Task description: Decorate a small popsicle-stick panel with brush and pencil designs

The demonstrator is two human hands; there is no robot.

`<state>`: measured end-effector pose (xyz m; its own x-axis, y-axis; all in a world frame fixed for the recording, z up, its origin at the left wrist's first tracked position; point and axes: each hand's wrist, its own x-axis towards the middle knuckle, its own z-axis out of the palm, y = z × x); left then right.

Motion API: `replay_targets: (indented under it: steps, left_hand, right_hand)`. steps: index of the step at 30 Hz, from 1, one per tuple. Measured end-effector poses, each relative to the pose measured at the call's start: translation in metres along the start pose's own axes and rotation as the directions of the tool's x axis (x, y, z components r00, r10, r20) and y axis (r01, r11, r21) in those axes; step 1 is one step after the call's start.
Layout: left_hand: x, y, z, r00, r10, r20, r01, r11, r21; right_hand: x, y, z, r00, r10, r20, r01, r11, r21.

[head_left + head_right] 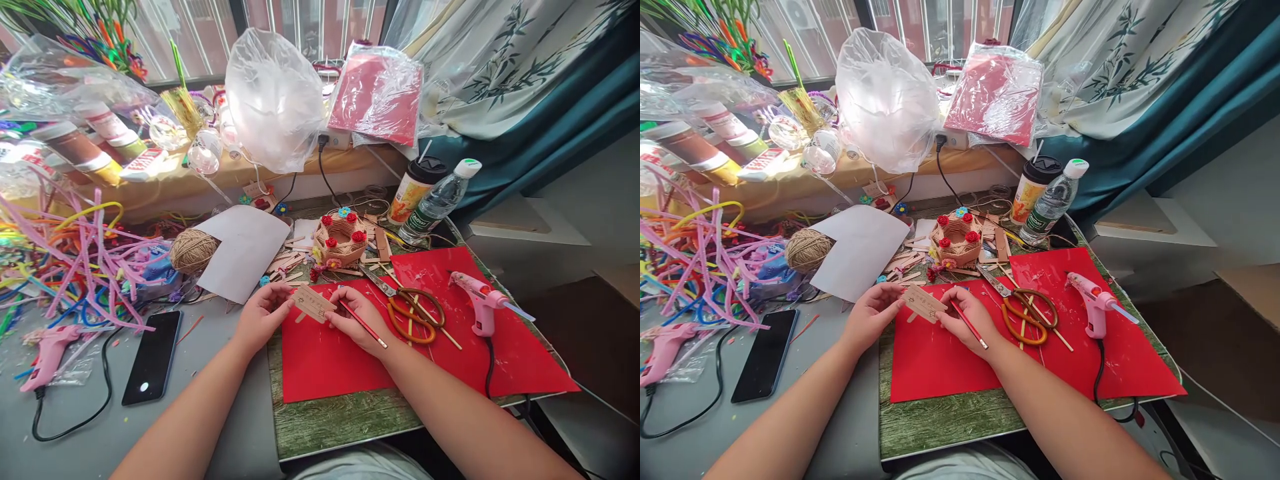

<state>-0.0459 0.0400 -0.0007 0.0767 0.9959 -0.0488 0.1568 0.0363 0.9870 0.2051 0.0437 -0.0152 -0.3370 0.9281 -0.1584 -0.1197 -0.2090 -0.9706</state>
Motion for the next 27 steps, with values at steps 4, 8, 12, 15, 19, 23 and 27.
replay_targets:
  steps: [4,8,12,15,19,23,27]
  left_hand:
    - [0.0,-0.001,-0.001,1.0,0.004,0.002,-0.004,1.0,0.005]
    - [0.0,-0.002,-0.003,0.999,-0.006,0.05,0.004,0.999,0.046]
    - [-0.001,-0.001,-0.004,0.991,-0.038,0.125,0.018,0.987,0.16]
    - [-0.001,0.001,-0.004,0.988,-0.045,0.145,0.003,0.96,0.279]
    - [-0.001,0.005,-0.004,0.99,-0.03,0.138,-0.03,0.91,0.413]
    - [-0.001,0.006,-0.002,0.992,0.002,0.128,-0.067,0.863,0.502]
    - [0.0,0.005,0.001,0.993,0.037,0.114,-0.094,0.833,0.545]
  right_hand:
    - [0.0,-0.003,0.002,0.999,0.032,-0.01,-0.032,0.999,0.005]
    - [-0.001,0.0,0.001,0.998,0.001,-0.063,0.0,1.0,0.017]
    - [-0.001,0.001,0.0,0.999,-0.028,-0.029,0.026,0.998,-0.061]
    - [-0.001,0.003,0.001,0.997,-0.076,-0.023,0.074,0.993,-0.093]
    - [-0.004,0.004,0.001,0.953,-0.258,-0.159,0.23,0.958,-0.172]
    - [-0.01,0.001,-0.006,0.923,-0.346,-0.167,0.279,0.903,-0.328]
    - [-0.009,0.004,-0.008,0.965,-0.221,-0.14,0.177,0.945,-0.275]
